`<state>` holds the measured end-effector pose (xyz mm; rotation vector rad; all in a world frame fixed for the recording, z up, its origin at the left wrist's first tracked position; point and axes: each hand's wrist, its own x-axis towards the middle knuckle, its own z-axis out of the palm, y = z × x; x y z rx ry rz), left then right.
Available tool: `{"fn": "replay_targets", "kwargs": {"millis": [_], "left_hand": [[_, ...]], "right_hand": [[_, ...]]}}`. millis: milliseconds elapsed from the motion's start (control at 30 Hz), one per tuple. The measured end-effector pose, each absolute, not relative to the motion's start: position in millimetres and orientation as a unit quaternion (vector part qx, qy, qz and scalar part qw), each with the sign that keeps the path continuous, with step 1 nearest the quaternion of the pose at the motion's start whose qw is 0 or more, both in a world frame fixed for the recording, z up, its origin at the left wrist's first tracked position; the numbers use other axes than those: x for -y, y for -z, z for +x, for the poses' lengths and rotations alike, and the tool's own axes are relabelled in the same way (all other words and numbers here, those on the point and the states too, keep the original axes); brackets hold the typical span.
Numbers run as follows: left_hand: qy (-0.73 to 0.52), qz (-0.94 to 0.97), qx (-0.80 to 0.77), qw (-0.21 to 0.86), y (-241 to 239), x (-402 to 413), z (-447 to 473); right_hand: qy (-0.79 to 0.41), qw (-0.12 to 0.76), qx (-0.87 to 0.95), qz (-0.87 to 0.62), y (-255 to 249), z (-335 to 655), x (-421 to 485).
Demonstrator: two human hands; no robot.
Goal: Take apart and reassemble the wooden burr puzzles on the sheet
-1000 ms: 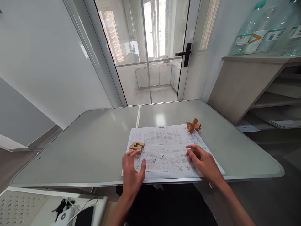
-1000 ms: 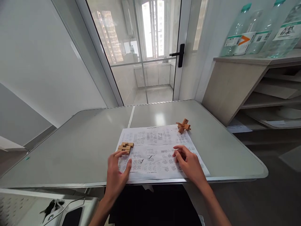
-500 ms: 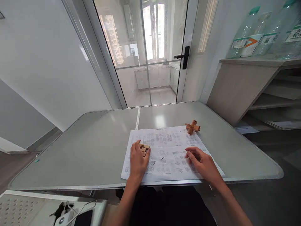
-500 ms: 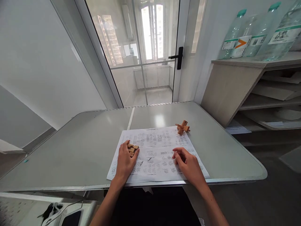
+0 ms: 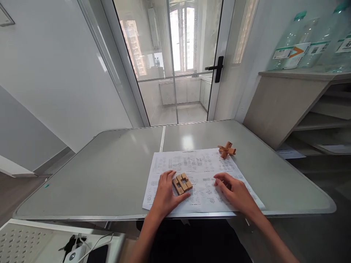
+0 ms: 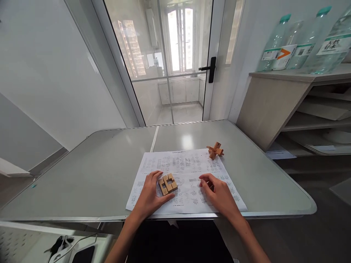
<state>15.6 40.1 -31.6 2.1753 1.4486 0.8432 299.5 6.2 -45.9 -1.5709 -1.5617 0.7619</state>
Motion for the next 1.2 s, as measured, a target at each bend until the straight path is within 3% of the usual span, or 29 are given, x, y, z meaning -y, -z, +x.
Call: {"fn": "replay_targets", "kwargs": {"millis": [167, 433, 667, 967, 1200], "left_hand": [[-0.318, 0.762, -0.525, 0.206, 26.8, -35.8, 10.2], [-0.371, 0.728, -0.479, 0.322, 13.5, -31.0, 2.7], [-0.381, 0.702, -0.456, 0.392, 21.6, -31.4, -1.8], [-0.370, 0.698, -0.471, 0.393, 12.4, -28.8, 1.6], [-0.370, 0.689, -0.468, 0.413, 13.2, -28.6, 1.2]], "right_hand": [[-0.302, 0.350, 0.707, -0.535, 34.1, 272.1, -13.2], [-0.277, 0.318, 0.797, -0.432, 28.2, 240.8, -33.4], [-0.309, 0.282, 0.802, -0.426, 12.9, 238.0, -50.1], [-0.386, 0.444, 0.689, -0.424, 20.4, 230.0, -22.0], [-0.425, 0.506, 0.653, -0.370, 33.2, 210.1, -11.1]]}}
